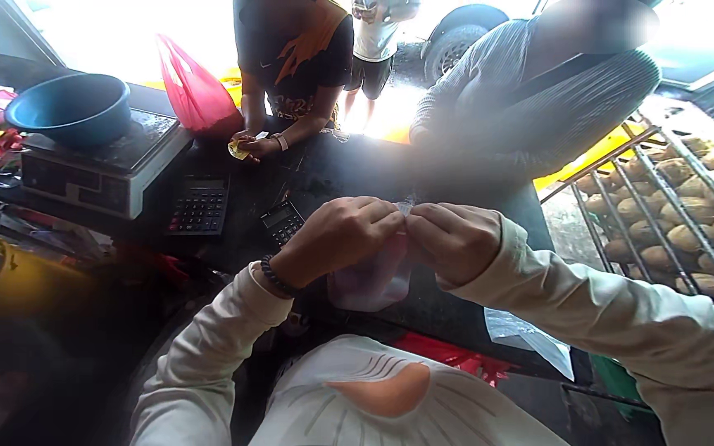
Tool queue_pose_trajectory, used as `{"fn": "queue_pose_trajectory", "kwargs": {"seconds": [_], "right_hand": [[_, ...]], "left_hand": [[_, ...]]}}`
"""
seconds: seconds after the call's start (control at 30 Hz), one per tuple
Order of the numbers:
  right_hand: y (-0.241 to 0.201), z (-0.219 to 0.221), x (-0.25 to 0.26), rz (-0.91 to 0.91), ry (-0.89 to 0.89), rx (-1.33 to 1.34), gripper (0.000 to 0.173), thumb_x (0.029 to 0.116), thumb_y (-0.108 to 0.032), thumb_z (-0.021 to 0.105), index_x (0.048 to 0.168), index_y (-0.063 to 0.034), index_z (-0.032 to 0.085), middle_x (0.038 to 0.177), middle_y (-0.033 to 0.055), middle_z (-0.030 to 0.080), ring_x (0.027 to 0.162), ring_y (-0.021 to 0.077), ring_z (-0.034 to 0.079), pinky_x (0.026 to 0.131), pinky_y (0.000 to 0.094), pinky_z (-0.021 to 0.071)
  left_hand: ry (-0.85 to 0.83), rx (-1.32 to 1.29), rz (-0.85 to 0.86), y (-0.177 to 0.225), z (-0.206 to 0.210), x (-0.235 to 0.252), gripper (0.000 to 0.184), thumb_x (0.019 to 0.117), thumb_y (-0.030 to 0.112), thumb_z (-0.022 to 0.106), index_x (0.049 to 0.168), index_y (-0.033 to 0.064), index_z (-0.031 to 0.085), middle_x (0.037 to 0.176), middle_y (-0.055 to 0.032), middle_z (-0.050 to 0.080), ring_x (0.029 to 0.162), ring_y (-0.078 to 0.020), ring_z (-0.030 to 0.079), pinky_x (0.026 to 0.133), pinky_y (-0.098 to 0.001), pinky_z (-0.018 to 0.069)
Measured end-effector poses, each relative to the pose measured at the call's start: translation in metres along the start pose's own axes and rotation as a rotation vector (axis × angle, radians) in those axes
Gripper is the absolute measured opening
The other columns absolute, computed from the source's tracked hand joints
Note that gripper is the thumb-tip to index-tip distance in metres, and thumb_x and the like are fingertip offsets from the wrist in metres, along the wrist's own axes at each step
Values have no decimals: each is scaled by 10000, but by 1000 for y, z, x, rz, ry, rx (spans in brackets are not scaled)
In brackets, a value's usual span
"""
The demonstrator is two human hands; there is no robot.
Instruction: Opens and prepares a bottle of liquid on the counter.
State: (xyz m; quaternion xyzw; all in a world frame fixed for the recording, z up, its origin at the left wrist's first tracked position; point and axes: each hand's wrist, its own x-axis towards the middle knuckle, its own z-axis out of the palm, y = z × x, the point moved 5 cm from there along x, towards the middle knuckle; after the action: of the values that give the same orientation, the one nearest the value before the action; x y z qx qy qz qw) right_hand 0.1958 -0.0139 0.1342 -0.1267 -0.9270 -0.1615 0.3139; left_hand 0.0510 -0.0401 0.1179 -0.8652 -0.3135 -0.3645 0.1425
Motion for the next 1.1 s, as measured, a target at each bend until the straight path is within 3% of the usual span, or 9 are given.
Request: {"fn": "queue_pose_trajectory", "kwargs": {"seconds": [0.23,0.47,0.6,0.67,0.73,0.83,0.93,1.0,1.1], "right_hand": [[4,2,4,45,33,37,156,885,-59,589,786,20,681,785,172,711,636,289,704,511,368,556],[16,2,9,146,-26,208,88,826,-38,639,786,28,682,818,181,708,641,264,692,538,364,564],[32,-7,14,290,-204,436,73,833,-51,679,852,-7,734,861,127,712,683,197,660,608,343,561],[44,-17,20,483,-356,596,101,900,-49,717,967,18,753,912,149,724,790,243,675,730,418,559],[59,-9,11,564,-345,640,120,916,-137,707,1004,-72,756,886,40,721,789,108,669,732,312,565],[67,5,9,707,-469,830,104,962,-137,703,1044,-90,747,828,10,711,701,49,634,652,244,533],[71,12,13,727,-571,913,56,961,-141,701,976,-107,743,769,-13,699,673,30,624,622,220,510],[73,11,17,720,-598,910,48,958,-149,706,945,-115,737,762,-25,693,676,25,623,622,217,507],[76,13,17,718,-599,882,59,946,-179,723,903,-145,742,707,-28,675,632,47,612,587,247,498]], "left_hand": [[34,-36,71,-5,1,1,126,957,77,663,989,-9,749,988,-127,763,949,-221,748,830,-308,597],[5,-299,-135,-16,0,4,104,936,83,699,988,33,774,1007,-77,754,907,-129,722,811,-261,588],[18,-466,-236,-26,2,-1,105,884,83,765,980,42,774,1049,-55,745,956,-86,711,837,-237,597],[31,-569,-372,-31,9,-9,325,822,132,814,1110,4,733,1112,-82,730,1030,-120,702,900,-284,600],[-52,-676,-623,-32,28,-20,627,846,298,819,1372,39,598,1260,-98,675,1168,-159,646,1017,-374,542],[6,-667,-911,-13,53,-28,603,869,492,760,1338,128,650,1368,-32,618,1283,-160,564,1083,-420,483],[103,-406,-949,14,62,-26,877,768,552,824,1419,32,549,1474,-141,545,1419,-292,466,1208,-580,307],[198,-261,-917,23,69,-26,848,734,391,862,1401,-15,532,1427,-179,579,1404,-340,484,1205,-629,277],[299,-221,-866,21,75,-27,725,612,153,795,1294,-1,599,1315,-146,640,1323,-311,536,1161,-529,357]]}}
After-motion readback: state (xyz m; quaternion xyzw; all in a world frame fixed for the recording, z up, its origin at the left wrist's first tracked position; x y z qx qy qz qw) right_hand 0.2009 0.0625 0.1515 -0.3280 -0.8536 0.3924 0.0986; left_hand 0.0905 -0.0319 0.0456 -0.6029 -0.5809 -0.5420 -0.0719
